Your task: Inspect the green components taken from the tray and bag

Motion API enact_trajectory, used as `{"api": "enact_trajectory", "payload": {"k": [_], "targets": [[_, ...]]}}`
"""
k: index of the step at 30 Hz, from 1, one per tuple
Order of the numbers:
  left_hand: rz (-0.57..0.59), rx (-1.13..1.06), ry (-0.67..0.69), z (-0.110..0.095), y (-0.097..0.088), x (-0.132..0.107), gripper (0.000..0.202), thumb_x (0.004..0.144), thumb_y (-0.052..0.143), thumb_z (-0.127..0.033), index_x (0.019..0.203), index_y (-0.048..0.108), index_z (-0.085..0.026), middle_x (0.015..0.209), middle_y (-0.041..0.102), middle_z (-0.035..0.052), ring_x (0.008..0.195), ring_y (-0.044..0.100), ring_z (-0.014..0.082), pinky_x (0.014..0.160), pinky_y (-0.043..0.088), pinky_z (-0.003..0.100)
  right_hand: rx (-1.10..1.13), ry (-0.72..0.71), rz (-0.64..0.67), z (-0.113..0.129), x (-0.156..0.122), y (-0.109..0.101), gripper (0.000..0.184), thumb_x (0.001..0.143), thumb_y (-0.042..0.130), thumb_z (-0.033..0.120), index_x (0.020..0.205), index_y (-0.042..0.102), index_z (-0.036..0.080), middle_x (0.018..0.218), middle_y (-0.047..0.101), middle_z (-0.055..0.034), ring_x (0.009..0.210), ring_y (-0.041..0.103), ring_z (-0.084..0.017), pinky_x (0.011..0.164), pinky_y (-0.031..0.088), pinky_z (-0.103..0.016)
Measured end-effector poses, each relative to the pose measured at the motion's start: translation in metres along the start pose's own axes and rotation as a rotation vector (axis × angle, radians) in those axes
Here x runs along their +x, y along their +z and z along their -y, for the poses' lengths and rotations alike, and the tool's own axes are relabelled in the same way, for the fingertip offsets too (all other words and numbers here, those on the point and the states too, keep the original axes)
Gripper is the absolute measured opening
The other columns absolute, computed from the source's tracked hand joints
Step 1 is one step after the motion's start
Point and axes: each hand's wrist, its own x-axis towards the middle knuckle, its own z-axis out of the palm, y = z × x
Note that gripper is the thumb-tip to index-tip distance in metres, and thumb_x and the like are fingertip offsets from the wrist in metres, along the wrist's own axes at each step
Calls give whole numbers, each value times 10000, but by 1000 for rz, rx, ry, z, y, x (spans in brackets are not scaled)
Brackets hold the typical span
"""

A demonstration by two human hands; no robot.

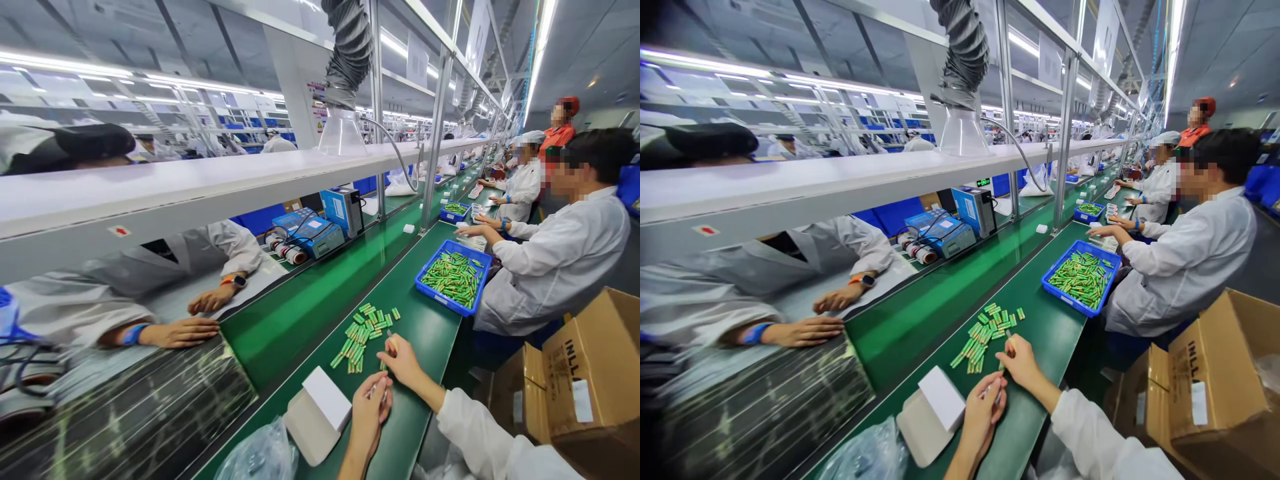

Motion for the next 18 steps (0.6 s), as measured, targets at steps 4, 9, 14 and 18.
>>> {"api": "enact_trajectory", "payload": {"k": [4, 9, 14, 18], "targets": [[27, -11, 34, 2, 3, 1, 683, 685, 830, -784, 717, 557, -159, 582, 379, -86, 458, 248, 16, 402, 166, 148, 205, 55, -82, 20, -19, -14, 374, 797, 745, 408, 767, 414, 237, 745, 497, 51, 659, 447, -137, 647, 410, -288], [106, 60, -46, 10, 11, 0, 797, 705, 612, -969, 645, 362, -215, 553, 242, -109, 449, 158, 17, 418, 131, 169, 237, 86, 29, 53, -45, -21, 304, 800, 753, 381, 832, 496, 221, 772, 513, 46, 692, 486, -143, 679, 433, -294], [241, 214, 9, -2, 18, -4, 752, 766, 586, -943, 747, 486, -198, 530, 308, -100, 444, 249, 45, 432, 202, 197, 203, 74, 113, 74, -47, -30, 321, 843, 748, 404, 816, 482, 226, 752, 494, 43, 682, 450, -141, 668, 409, -293], [204, 155, 86, -36, 29, -7, 704, 861, 560, -871, 666, 415, -211, 522, 291, -93, 446, 246, 46, 444, 197, 202, 511, 135, 313, 93, -35, -52, 426, 963, 576, 617, 821, 467, 230, 709, 488, 34, 607, 463, -138, 598, 377, -287]]}}
